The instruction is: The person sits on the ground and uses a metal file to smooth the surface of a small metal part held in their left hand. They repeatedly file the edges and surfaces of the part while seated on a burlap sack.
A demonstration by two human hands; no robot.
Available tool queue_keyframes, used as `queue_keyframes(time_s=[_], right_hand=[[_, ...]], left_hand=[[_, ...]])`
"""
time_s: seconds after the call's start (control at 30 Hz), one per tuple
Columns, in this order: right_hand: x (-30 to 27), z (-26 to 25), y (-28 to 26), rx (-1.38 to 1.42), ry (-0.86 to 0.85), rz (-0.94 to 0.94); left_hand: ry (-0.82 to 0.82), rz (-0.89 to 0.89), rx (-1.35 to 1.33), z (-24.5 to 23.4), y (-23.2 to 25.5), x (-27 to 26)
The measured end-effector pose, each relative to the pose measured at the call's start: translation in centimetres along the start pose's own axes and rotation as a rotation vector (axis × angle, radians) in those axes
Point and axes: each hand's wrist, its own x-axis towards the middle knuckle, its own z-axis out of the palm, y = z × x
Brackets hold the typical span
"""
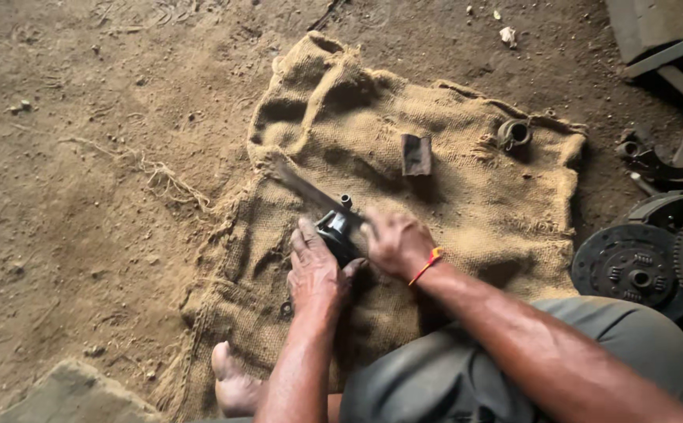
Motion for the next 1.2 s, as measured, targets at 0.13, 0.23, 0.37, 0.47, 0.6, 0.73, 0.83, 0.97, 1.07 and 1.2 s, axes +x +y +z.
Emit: queue_keyframes(time_s=[0.13,0.23,0.37,0.47,0.6,0.73,0.83,0.97,1.07,1.2], right_hand=[[0.4,-1.9,-0.9,0.228,0.204,0.107],[0.1,-2.2,-1.6,0.117,-0.034,0.122],[0.0,-1.6,-0.5,0.200,0.131,0.085],[0.1,-0.5,0.3,0.220,0.238,0.005],[0.5,-0.9,0.3,0.055,0.102,-0.048],[0.5,-1.2,0.3,0.195,0.117,0.139],[0.5,0.2,0.8,-0.088,0.075,-0.138],[0.0,2.0,2.0,0.187,0.167,0.069],[-0.6,3.8,1.9,0.044,0.223,-0.056],[1.0,4.5,4.0,0.217,0.394,-0.334]], left_hand=[[0.067,0.054,-0.012,0.3,-0.1,0.3],[-0.001,0.001,0.008,-0.3,0.4,0.0],[-0.032,-0.036,0.013,-0.2,0.6,0.3],[-0.024,-0.034,0.007,-0.5,0.6,0.4],[-0.070,-0.075,0.011,-0.6,0.5,0.2],[0.014,0.015,0.013,0.2,0.0,0.3],[-0.003,-0.008,0.020,0.1,0.5,0.2],[0.049,0.023,0.012,0.9,-0.7,-0.2],[0.032,0.006,0.015,0.8,-0.4,0.4],[0.035,-0.008,0.009,1.2,-0.5,0.4]])
